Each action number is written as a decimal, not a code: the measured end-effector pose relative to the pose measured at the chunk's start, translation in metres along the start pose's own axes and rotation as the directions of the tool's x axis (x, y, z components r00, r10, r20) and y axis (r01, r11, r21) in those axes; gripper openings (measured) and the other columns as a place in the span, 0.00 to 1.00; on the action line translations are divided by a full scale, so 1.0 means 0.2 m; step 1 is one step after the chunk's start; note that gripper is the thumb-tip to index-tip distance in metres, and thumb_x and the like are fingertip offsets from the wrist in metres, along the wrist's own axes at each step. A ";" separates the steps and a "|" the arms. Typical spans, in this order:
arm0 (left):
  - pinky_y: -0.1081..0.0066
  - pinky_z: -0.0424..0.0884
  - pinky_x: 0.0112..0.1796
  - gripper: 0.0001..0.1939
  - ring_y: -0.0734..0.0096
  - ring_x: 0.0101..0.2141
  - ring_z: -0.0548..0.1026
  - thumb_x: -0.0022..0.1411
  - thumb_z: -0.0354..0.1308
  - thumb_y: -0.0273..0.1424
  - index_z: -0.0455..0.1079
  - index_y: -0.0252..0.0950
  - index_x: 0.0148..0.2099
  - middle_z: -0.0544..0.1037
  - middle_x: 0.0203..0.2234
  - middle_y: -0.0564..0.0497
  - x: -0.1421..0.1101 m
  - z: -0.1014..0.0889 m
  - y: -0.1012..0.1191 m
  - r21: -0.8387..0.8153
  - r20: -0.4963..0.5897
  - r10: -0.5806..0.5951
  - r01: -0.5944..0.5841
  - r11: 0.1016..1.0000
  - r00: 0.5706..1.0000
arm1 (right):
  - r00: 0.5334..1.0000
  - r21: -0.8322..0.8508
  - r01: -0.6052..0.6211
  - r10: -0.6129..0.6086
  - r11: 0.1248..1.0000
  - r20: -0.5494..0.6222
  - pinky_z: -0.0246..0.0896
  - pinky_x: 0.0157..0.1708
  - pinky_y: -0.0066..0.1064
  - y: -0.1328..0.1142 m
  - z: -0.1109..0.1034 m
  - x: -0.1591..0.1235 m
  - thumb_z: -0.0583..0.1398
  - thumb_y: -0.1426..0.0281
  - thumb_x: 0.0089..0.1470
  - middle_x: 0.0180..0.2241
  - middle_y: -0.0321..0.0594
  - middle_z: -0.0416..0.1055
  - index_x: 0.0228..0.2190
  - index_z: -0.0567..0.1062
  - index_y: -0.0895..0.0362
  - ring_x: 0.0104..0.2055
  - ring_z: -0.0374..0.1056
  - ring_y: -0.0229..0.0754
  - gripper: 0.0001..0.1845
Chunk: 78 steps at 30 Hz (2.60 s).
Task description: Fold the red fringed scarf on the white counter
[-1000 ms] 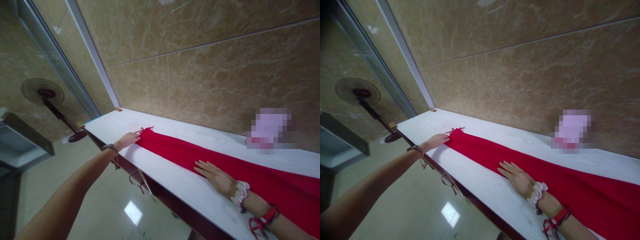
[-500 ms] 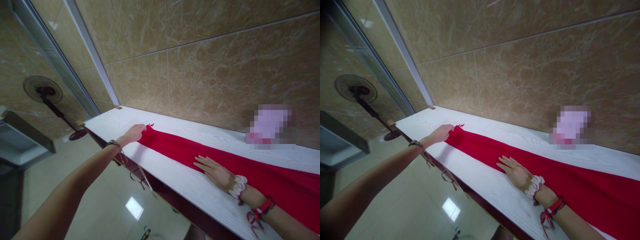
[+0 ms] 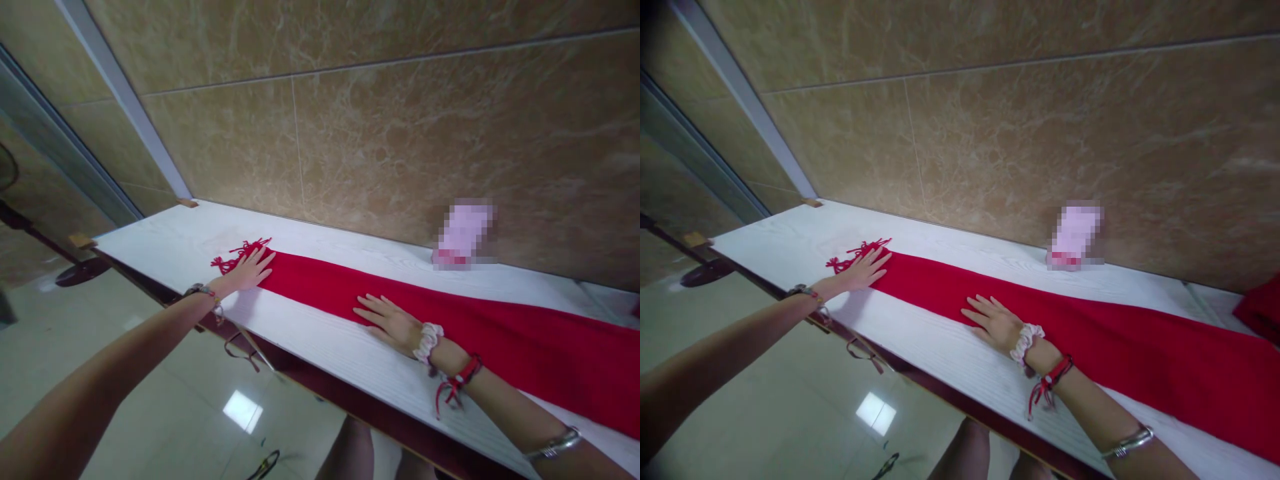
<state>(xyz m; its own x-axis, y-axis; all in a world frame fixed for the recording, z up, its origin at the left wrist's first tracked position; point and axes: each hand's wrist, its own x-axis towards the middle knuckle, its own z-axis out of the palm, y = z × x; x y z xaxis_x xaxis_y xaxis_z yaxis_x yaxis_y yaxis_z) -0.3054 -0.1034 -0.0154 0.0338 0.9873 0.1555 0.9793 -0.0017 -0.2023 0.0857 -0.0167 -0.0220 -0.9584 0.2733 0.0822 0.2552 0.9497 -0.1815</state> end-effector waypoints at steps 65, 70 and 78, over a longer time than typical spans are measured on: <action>0.65 0.43 0.56 0.21 0.70 0.57 0.50 0.64 0.40 0.33 0.50 0.42 0.60 0.57 0.57 0.52 0.20 -0.20 0.89 -0.321 -0.080 0.603 -0.593 0.738 0.794 | 0.911 0.051 -0.402 0.394 0.914 0.125 0.58 0.28 0.25 0.42 -0.36 0.26 0.52 0.74 0.49 0.29 0.39 0.73 0.27 0.74 0.59 0.30 0.65 0.37 0.10; 0.64 0.44 0.55 0.22 0.70 0.57 0.52 0.64 0.41 0.33 0.49 0.43 0.60 0.58 0.56 0.52 0.20 -0.19 0.89 -0.325 -0.084 0.600 -0.591 0.739 0.796 | 0.886 0.103 -0.463 0.461 0.881 0.041 0.57 0.28 0.24 0.47 -0.35 0.28 0.52 0.76 0.49 0.30 0.40 0.73 0.32 0.73 0.58 0.30 0.65 0.37 0.11; 0.58 0.42 0.55 0.21 0.63 0.58 0.47 0.64 0.41 0.36 0.51 0.44 0.59 0.53 0.58 0.52 0.20 -0.18 0.89 -0.281 -0.049 0.554 -0.543 0.791 0.831 | 0.884 0.149 -0.467 0.456 0.872 0.101 0.58 0.28 0.23 0.46 -0.29 0.30 0.61 0.74 0.42 0.29 0.35 0.72 0.36 0.72 0.58 0.30 0.66 0.35 0.14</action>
<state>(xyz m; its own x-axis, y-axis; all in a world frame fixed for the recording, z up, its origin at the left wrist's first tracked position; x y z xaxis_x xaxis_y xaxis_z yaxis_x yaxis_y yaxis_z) -0.1228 -0.0697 -0.0104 0.5800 0.8121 0.0644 0.8124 -0.5824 0.0275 0.0586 0.0960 0.0225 -0.7439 0.6593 -0.1094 0.6509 0.6777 -0.3422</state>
